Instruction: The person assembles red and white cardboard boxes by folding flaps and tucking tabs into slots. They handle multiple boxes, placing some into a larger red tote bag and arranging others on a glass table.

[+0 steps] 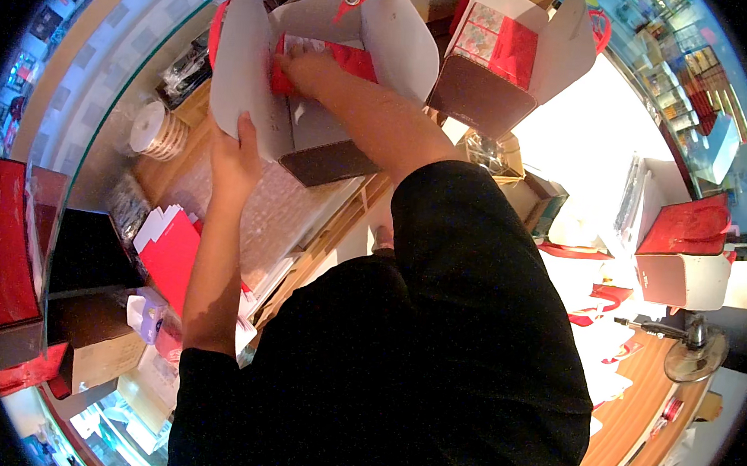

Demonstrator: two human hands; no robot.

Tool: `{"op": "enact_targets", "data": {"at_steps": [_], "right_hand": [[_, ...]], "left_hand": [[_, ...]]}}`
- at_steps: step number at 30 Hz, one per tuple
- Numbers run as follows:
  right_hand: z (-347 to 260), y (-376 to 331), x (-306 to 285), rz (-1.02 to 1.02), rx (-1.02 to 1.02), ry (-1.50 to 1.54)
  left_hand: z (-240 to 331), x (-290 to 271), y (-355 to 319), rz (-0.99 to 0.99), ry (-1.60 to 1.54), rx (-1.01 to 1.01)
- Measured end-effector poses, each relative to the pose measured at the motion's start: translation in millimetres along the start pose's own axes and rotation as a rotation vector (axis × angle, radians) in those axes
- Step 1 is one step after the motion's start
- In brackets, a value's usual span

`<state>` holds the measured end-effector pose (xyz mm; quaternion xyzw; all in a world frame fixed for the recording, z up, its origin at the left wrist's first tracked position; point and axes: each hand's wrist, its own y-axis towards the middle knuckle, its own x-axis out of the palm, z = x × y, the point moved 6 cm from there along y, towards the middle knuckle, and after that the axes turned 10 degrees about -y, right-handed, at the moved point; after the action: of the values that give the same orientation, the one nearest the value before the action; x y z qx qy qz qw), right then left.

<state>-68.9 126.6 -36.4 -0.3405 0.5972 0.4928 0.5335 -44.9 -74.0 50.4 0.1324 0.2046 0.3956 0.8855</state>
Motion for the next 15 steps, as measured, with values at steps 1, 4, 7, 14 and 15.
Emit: {"op": "enact_targets", "data": {"at_steps": [1, 4, 7, 14, 15], "right_hand": [[-6, -2, 2, -0.009, 0.005, -0.051], [-21, -2, 4, -0.128, 0.018, -0.175], [-29, 1, 7, -0.212, 0.059, -0.204], [-25, 0, 57, -0.381, 0.119, 0.158], [-21, 0, 69, -0.385, 0.087, 0.071]], "left_hand": [[0, -1, 0, -0.011, 0.017, -0.023], [-2, -4, -1, -0.023, 0.079, -0.031], [-13, -7, -1, 0.012, 0.155, 0.05], [-4, -7, -1, 0.043, 0.148, 0.091], [-1, -5, -1, 0.04, 0.131, 0.065]]}}
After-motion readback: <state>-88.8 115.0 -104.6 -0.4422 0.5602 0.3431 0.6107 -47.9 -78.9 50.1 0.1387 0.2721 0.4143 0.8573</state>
